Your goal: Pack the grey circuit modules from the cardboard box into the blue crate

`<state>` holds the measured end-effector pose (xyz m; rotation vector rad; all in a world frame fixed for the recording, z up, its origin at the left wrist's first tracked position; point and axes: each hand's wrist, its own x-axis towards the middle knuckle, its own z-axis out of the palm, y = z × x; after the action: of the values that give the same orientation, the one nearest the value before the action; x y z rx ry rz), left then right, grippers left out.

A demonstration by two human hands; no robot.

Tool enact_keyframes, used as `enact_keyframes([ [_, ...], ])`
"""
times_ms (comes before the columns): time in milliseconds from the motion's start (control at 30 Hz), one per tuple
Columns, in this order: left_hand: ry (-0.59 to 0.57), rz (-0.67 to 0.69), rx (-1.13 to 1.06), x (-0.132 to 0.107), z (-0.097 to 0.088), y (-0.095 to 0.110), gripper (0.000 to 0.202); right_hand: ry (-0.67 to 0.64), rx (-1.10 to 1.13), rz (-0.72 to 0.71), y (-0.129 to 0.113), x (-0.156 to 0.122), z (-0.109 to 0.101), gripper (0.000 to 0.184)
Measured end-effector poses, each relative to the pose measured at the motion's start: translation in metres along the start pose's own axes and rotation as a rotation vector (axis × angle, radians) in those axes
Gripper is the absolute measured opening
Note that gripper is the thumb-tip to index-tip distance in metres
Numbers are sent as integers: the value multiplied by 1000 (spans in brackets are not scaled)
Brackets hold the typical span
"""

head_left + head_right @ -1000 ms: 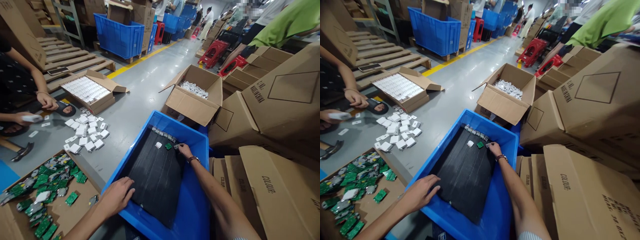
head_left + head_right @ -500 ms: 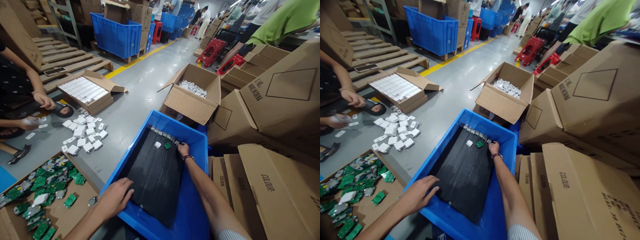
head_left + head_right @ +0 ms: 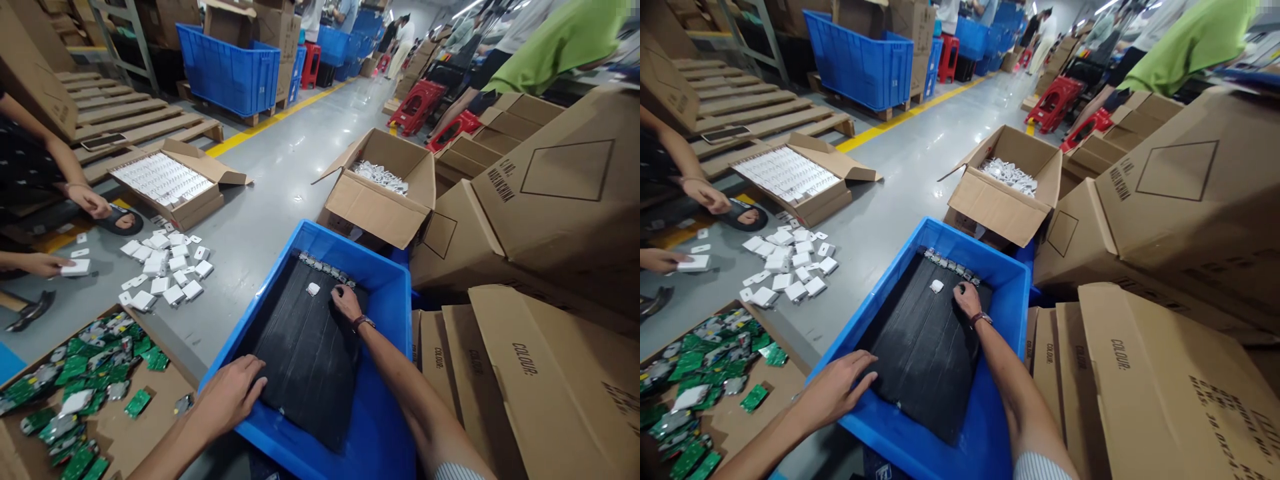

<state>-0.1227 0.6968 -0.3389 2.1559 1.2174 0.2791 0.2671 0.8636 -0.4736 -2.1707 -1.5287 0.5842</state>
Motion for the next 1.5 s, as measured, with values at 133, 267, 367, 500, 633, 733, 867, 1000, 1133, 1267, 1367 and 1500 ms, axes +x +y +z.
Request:
enact_keyframes([
  [133, 6, 9, -4, 0, 2, -1, 29, 57, -30, 163, 22, 4, -22, 44],
  [267, 27, 8, -15, 0, 3, -2, 29, 164, -95, 290, 32, 2, -25, 51],
  [367, 33, 4, -23, -1, 4, -2, 29, 190, -113, 304, 31, -2, -16, 55],
  [500, 49, 7, -27, -1, 5, -2, 29, 204, -110, 247, 31, -4, -12, 54],
  [633, 32, 6, -20, -1, 5, -2, 28, 256, -132, 220, 31, -12, -11, 58],
  [733, 29, 3, -21, -1, 5, -3, 28, 260, -175, 193, 28, -25, -2, 59],
  [867, 44, 5, -36, -1, 6, -5, 28, 214, -209, 149, 25, -36, 11, 54],
  [1000, 41, 6, -34, -1, 7, -6, 29, 246, -174, 200, 29, -30, 13, 54],
  [1133, 36, 11, -32, -1, 6, -7, 29, 244, -153, 211, 32, -17, 8, 53],
  [1267, 39, 9, -28, -1, 6, -7, 30, 208, -154, 158, 36, -12, 4, 55],
  [1367, 38, 4, -25, -1, 6, -7, 31, 193, -147, 133, 40, -13, 2, 56],
  [1500, 30, 0, -17, -1, 6, -7, 31, 179, -127, 102, 42, -12, -1, 54],
])
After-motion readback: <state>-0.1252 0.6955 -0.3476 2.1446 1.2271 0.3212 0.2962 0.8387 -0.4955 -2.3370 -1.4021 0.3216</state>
